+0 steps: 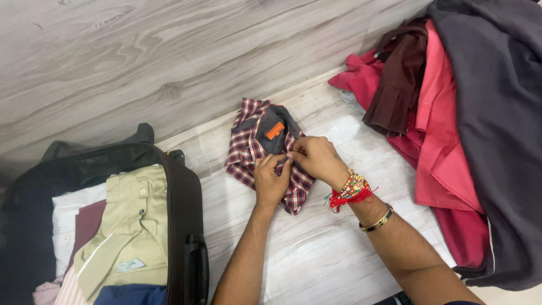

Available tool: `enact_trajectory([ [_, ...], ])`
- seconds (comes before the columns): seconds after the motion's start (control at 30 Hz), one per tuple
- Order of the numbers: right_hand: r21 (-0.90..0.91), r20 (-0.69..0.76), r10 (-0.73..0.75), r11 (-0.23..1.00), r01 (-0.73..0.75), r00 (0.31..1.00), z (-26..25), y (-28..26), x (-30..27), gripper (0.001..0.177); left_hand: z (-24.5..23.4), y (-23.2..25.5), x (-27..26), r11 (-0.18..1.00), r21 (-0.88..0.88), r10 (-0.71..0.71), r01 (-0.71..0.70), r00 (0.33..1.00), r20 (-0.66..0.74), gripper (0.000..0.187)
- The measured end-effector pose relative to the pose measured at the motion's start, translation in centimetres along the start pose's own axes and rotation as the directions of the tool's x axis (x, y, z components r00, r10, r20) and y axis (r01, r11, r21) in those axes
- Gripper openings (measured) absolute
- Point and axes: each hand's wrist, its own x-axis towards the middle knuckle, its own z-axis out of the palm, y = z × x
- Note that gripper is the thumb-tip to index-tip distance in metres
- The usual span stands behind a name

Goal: The person opens a suitcase and removes several folded garments one by one, including shirts and pants. They place each item on the floor beside the suitcase, unfolding and refolding some pieces as they are removed.

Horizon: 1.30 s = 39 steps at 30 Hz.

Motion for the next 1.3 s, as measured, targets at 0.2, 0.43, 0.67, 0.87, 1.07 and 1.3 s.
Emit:
enact_trajectory([
  [0.2,0.058,-0.166,-0.106,0.991,0.117,0.980,2.1,-0.4,-0.4,0.019,-0.8,0.2,0.3,0.998,-0.055,-0.028,0.029,0.999,0.022,0.014],
  [0.43,0.160,-0.025,0.195,0.969,-0.189,0.981,3.8,0.9,0.3,0.023,-0.9,-0.9,0.3,0.998,-0.057,-0.037,0.041,0.997,0.064,0.020],
  [0.67,0.390,0.130,0.293,0.863,-0.321,0.947,3.9,2.0,0.4,0.025,-0.9,-0.9,0.5,0.995,-0.097,0.037,-0.031,0.998,0.053,0.010],
  [0.87,0.383,0.082,0.277,0.878,-0.287,0.957,3.7,1.4,0.3,0.022,-1.3,-0.6,0.8,0.992,-0.117,0.043,-0.036,0.997,0.061,0.007],
  [1.07,0.133,-0.316,-0.093,0.981,0.141,0.944,3.6,-1.3,-0.7,0.016,-1.0,-0.4,0.7,0.997,-0.044,0.071,-0.070,0.997,0.017,0.006],
  [1.3,0.161,-0.378,-0.123,0.967,0.196,0.918,3.5,-2.3,-1.1,0.009,-1.1,-0.6,0.5,0.996,-0.031,0.085,-0.087,0.995,-0.054,0.005],
])
